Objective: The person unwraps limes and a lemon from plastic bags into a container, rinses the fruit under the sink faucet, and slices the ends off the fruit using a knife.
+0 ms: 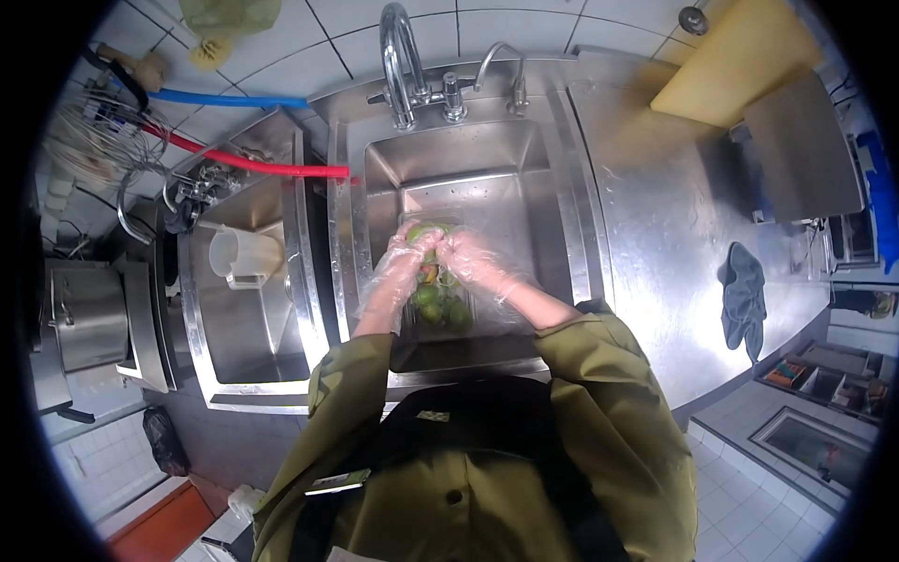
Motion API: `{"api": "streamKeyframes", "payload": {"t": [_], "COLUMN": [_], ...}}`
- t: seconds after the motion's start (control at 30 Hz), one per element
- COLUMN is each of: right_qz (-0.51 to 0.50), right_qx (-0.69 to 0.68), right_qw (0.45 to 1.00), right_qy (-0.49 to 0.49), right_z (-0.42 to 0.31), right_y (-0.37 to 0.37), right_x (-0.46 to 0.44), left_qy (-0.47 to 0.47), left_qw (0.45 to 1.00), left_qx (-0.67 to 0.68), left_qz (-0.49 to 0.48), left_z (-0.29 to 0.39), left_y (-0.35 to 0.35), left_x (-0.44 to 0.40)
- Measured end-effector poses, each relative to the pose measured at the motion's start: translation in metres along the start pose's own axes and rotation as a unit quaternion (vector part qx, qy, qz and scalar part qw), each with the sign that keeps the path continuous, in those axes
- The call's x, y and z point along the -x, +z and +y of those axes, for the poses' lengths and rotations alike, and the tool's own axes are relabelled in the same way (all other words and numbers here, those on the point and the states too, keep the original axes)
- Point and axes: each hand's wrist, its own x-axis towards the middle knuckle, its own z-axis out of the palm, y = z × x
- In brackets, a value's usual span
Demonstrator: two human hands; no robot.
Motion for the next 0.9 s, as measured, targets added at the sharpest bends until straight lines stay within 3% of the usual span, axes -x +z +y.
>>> {"api": "streamKeyframes", "payload": {"t": [0.03, 0.1, 0.13, 0.17, 0.23, 0.27, 0.3, 0.33, 0.37, 0.4, 0.43, 0.47, 0.53, 0.6, 0.7, 0.8, 0.9], "right_qz": [0.040, 0.030, -0.035, -0.107, -0.091, -0.075, -0.048, -0.077, -0.050, -0.053, -0.025, 0.000, 0.021, 0.017, 0.046, 0.133, 0.076], "right_qx": [0.061, 0.335, 0.418, 0.498, 0.323, 0.230, 0.142, -0.191, -0.352, -0.330, -0.139, 0.047, 0.225, 0.213, 0.042, 0.407, 0.423], "right_qw": [0.997, 0.940, 0.907, 0.860, 0.942, 0.970, 0.988, 0.978, 0.930, 0.940, 0.989, 0.998, 0.966, 0.946, 0.967, 0.862, 0.877], "right_qy": [-0.019, 0.054, 0.045, 0.033, 0.000, -0.015, -0.033, 0.043, 0.098, 0.061, -0.037, -0.051, -0.124, -0.245, -0.247, -0.273, -0.213], "right_z": [-0.006, 0.079, 0.118, 0.141, 0.102, 0.069, 0.035, 0.028, -0.006, -0.016, -0.027, -0.043, -0.053, -0.044, -0.028, -0.029, -0.021], "right_y": [-0.006, -0.024, -0.041, -0.051, -0.052, -0.055, -0.050, -0.036, -0.035, -0.029, -0.030, -0.028, -0.026, -0.027, -0.023, -0.031, -0.034], "right_x": [0.002, -0.015, -0.010, -0.006, 0.010, 0.018, 0.022, 0.021, 0.027, 0.026, 0.026, 0.024, 0.023, 0.018, 0.015, 0.012, 0.010], "left_qy": [0.009, 0.006, 0.006, -0.014, -0.061, -0.109, -0.089, -0.071, -0.054, -0.040, -0.023, -0.006, 0.018, 0.043, 0.005, -0.027, -0.030], "left_qw": [1.000, 0.977, 0.948, 0.944, 0.934, 0.962, 0.965, 0.968, 0.969, 0.971, 0.973, 0.975, 0.981, 0.987, 0.985, 0.978, 0.971], "left_qx": [-0.004, 0.198, 0.297, 0.312, 0.340, 0.247, 0.242, 0.239, 0.237, 0.231, 0.224, 0.217, 0.175, 0.126, 0.090, 0.117, 0.143], "left_qz": [0.016, -0.072, -0.112, -0.108, -0.092, -0.036, -0.035, -0.036, -0.039, -0.046, -0.051, -0.055, -0.081, -0.091, -0.148, -0.173, -0.187], "left_z": [0.000, 0.013, 0.019, 0.018, 0.011, 0.016, 0.017, 0.016, 0.014, 0.010, 0.004, -0.001, -0.002, 0.014, 0.018, 0.009, 0.012], "left_y": [0.002, -0.012, -0.022, -0.028, -0.039, -0.036, -0.030, -0.022, -0.015, -0.010, -0.006, -0.004, -0.008, -0.013, -0.020, -0.021, -0.021], "left_x": [0.002, 0.034, 0.042, 0.036, 0.024, 0.027, 0.028, 0.031, 0.033, 0.032, 0.027, 0.022, 0.023, 0.033, 0.034, 0.033, 0.040]}}
